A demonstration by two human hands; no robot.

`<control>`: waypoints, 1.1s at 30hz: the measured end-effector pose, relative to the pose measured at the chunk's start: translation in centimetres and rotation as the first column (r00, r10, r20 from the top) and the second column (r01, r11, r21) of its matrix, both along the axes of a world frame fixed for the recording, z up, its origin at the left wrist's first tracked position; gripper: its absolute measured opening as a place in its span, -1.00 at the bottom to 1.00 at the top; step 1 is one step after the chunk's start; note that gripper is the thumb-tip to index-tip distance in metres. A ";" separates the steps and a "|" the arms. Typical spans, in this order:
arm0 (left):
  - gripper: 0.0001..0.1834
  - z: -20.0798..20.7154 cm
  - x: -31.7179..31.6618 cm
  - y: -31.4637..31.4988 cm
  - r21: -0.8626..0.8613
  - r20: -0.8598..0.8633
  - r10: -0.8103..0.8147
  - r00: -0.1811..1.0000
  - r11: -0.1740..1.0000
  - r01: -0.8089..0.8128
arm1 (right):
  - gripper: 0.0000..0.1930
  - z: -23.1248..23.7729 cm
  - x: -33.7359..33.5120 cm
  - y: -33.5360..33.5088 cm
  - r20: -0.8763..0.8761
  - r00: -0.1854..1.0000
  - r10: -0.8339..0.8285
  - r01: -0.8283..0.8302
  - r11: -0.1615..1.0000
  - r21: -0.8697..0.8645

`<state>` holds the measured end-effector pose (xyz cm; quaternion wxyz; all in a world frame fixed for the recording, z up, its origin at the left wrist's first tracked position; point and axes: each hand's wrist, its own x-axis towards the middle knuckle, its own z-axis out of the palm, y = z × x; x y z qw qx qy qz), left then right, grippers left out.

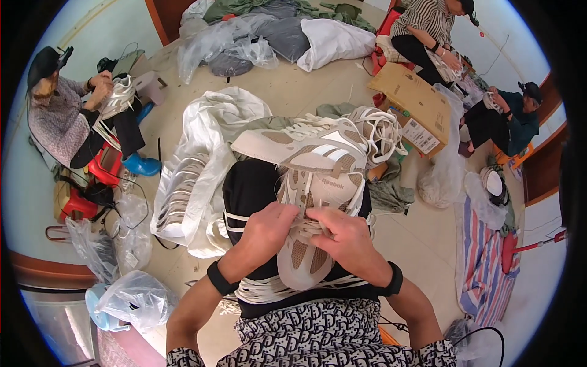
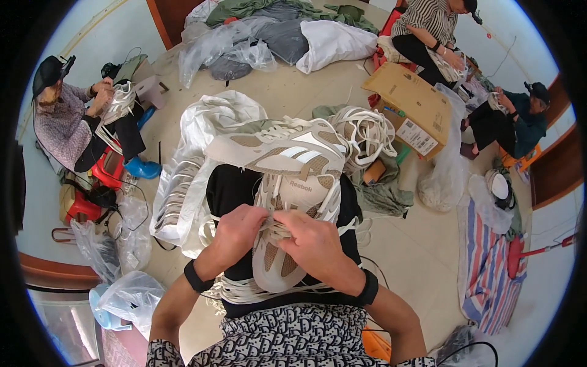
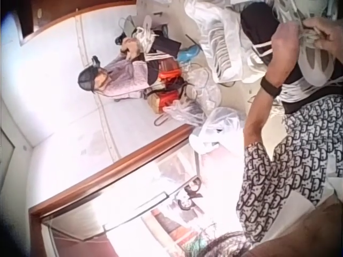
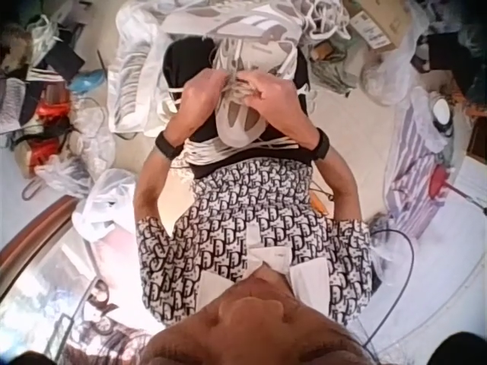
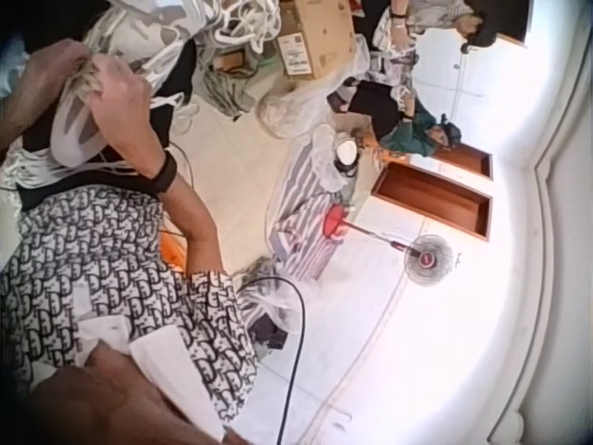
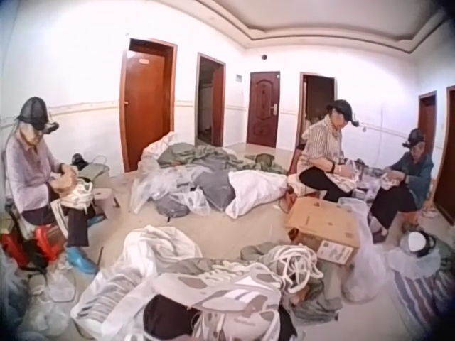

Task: Threading laces through the eyelets of a shoe upper.

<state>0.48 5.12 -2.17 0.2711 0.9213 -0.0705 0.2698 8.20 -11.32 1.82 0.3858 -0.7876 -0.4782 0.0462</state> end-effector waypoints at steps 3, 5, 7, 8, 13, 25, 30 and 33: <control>-0.75 0.1 0.3 0.2 0.179 -0.023 -0.084 0.996 0.980 0.087 | -0.60 0.5 0.6 0.5 0.051 0.998 -0.029 0.030 0.999 -0.022; -0.72 0.4 0.5 0.3 0.235 -0.001 -0.118 0.993 0.965 0.115 | -0.59 0.9 1.1 0.8 0.091 0.995 -0.039 0.045 0.997 -0.064; -0.70 0.8 0.7 0.5 0.296 0.018 -0.138 0.990 0.947 0.127 | -0.60 1.2 1.4 1.1 0.030 0.999 -0.024 0.026 0.999 -0.044; -0.69 1.0 0.8 0.7 0.395 0.012 -0.167 0.986 0.907 0.149 | -0.60 1.3 1.6 0.9 0.044 0.998 -0.033 0.034 0.999 -0.026; -0.63 2.0 1.1 1.2 0.605 -0.059 -0.216 0.975 0.769 0.207 | -0.64 1.0 1.5 -0.8 -0.255 0.961 -0.104 0.110 0.994 0.010; -0.90 5.6 2.4 1.3 0.324 -0.580 -0.147 0.801 0.861 0.392 | -0.69 -1.7 1.2 -5.0 -0.190 0.982 0.006 0.031 0.981 0.191; -0.88 6.0 2.1 0.4 0.027 -0.694 -0.209 0.688 0.949 0.315 | -0.73 -3.3 1.4 -5.3 -0.050 0.999 0.005 0.012 0.945 0.327; -0.88 5.7 2.4 -0.5 0.075 -0.672 -0.129 0.729 0.968 0.241 | -0.72 -3.7 0.6 -5.9 -0.397 0.918 0.000 0.135 0.940 0.314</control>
